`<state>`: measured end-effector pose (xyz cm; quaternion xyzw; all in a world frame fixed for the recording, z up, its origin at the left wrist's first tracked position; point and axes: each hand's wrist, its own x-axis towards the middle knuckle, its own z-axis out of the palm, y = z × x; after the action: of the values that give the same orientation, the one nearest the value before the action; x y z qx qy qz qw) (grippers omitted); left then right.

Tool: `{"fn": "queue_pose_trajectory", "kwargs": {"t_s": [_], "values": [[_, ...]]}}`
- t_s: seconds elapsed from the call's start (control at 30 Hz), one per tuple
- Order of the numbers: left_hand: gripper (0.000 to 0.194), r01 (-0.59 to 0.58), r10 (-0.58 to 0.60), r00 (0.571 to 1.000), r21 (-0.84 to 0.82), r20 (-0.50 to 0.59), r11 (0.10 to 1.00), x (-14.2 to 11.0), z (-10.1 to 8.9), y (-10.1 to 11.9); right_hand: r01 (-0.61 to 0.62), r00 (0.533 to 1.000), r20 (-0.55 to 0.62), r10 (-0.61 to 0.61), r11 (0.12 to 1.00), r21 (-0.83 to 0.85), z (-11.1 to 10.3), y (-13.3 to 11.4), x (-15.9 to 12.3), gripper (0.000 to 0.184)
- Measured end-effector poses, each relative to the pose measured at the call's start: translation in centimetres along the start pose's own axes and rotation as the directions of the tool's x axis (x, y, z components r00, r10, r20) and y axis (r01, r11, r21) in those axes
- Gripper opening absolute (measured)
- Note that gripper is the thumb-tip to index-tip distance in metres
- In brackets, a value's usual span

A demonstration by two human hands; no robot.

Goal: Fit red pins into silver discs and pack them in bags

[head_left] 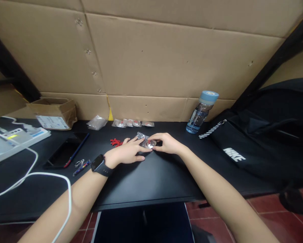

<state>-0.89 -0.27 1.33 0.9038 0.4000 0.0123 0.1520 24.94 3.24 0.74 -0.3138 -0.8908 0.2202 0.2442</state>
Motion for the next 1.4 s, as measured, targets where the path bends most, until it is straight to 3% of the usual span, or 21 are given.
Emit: {"fn": "queue_pose_trajectory", "kwargs": {"t_s": [0.1,0.17,0.33,0.53,0.67,0.9,1.13,1.4], "values": [[0.054,0.002,-0.002,1.0,-0.004,0.009,1.0,0.0,-0.1,0.1,0.075,0.996,0.054,-0.073,0.997,-0.035,0.0,-0.7,0.1,0.072],[0.055,0.005,-0.005,1.0,-0.005,0.025,1.0,0.1,-0.1,0.1,0.081,0.994,0.078,-0.077,0.995,-0.059,0.0,-1.2,0.2,0.077],[0.056,-0.014,0.014,0.999,0.002,0.038,1.0,0.2,-0.1,0.2,0.043,0.991,0.133,-0.032,0.996,-0.075,-0.5,-1.8,0.3,0.062],[0.055,-0.03,0.03,0.998,-0.005,0.062,1.0,0.3,-0.1,0.4,0.137,0.972,0.204,-0.115,0.986,-0.092,-1.4,-1.3,-0.1,0.046],[0.055,-0.026,0.025,0.997,0.016,0.067,1.0,0.2,0.0,0.4,0.124,0.982,0.155,-0.111,0.989,-0.079,-1.3,-0.9,-0.2,0.039],[0.053,-0.015,0.015,0.999,0.002,0.053,1.0,0.2,0.2,0.3,-0.011,1.0,-0.022,0.008,0.987,-0.16,0.2,-0.7,0.5,0.028],[0.057,0.017,-0.019,0.996,0.026,0.085,1.0,-0.3,-0.6,0.6,-0.039,0.999,0.013,0.041,0.991,-0.131,0.0,-0.4,0.1,0.023],[0.056,0.017,-0.019,0.999,0.066,0.031,0.998,-0.4,-0.2,1.0,-0.141,0.983,-0.148,0.108,0.961,-0.236,1.2,-0.8,0.5,0.025]]}}
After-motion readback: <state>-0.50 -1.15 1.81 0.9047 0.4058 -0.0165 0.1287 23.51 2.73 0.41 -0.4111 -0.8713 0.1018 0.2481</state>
